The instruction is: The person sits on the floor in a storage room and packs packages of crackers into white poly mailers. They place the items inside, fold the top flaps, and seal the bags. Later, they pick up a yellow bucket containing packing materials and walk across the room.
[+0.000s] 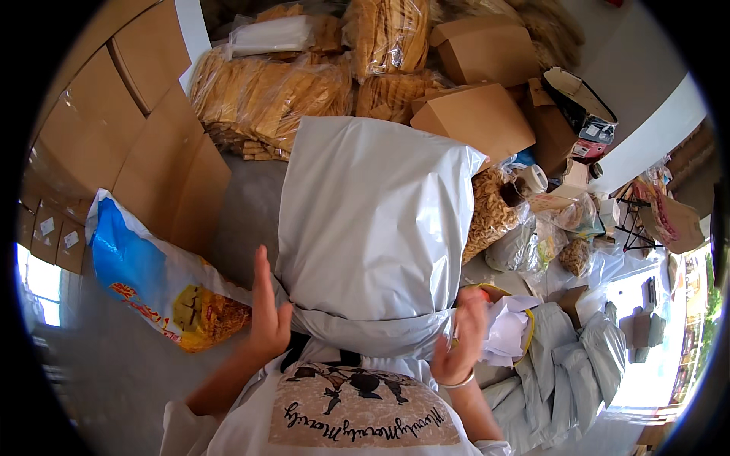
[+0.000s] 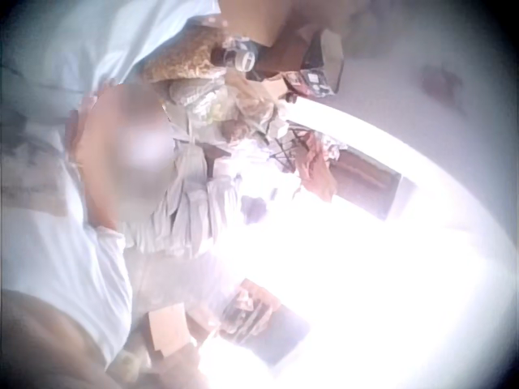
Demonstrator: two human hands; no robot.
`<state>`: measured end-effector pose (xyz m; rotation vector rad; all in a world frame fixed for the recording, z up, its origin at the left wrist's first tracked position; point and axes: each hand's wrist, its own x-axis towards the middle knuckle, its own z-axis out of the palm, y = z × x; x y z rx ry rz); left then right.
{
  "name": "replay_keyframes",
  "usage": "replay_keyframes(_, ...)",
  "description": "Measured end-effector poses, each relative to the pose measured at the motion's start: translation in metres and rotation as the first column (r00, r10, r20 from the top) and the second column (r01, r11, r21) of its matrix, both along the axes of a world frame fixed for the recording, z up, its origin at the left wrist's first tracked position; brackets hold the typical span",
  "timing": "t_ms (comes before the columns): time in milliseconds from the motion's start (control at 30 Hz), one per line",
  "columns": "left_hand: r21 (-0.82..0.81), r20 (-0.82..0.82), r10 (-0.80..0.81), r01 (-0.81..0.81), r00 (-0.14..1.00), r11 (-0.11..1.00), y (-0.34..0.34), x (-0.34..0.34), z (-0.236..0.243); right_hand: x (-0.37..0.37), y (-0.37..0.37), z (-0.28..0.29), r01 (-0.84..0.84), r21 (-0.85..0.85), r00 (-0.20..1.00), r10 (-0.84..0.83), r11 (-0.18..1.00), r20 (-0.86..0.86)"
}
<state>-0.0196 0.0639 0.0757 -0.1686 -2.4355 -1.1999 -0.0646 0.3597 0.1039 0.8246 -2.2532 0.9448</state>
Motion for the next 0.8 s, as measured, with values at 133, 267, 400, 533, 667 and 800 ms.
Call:
replay_keyframes(133,-0.476,0.06,-0.18,0.187,0.982,0.859,0.008,0.003,-0.013,-0.003,-0.029,-0.025,-0.115,0.435,0.947,-0.034,0.893,0.32)
replay_keyframes(267,0.103,0.077,-0.093,0.085,0.993,0.991,-0.002,-0.015,-0.036,-0.012,-0.03,-0.037,0.07,0.252,0.946,-0.145,0.965,0.291)
replay_keyframes(400,0.329,0.119,-0.183,0.135,0.976,0.935,-0.008,-0.022,-0.054,-0.029,-0.032,-0.053,0.244,-0.257,0.844,-0.074,0.935,0.531)
replay_keyframes(533,0.558,0.221,-0.262,0.099,0.939,0.824,0.004,-0.035,-0.024,-0.034,-0.023,-0.045,0.274,-0.444,0.767,0.084,0.853,0.636)
replay_keyframes(667,0.876,0.241,-0.379,-0.032,0.893,0.481,0.01,-0.05,-0.012,-0.039,-0.017,-0.018,0.315,-0.518,0.586,0.267,0.795,0.765)
replay_keyframes(800,0.93,0.332,-0.426,-0.215,0.841,0.299,0.015,-0.055,0.007,-0.044,-0.012,-0.009,0.341,-0.646,0.399,0.517,0.683,0.757)
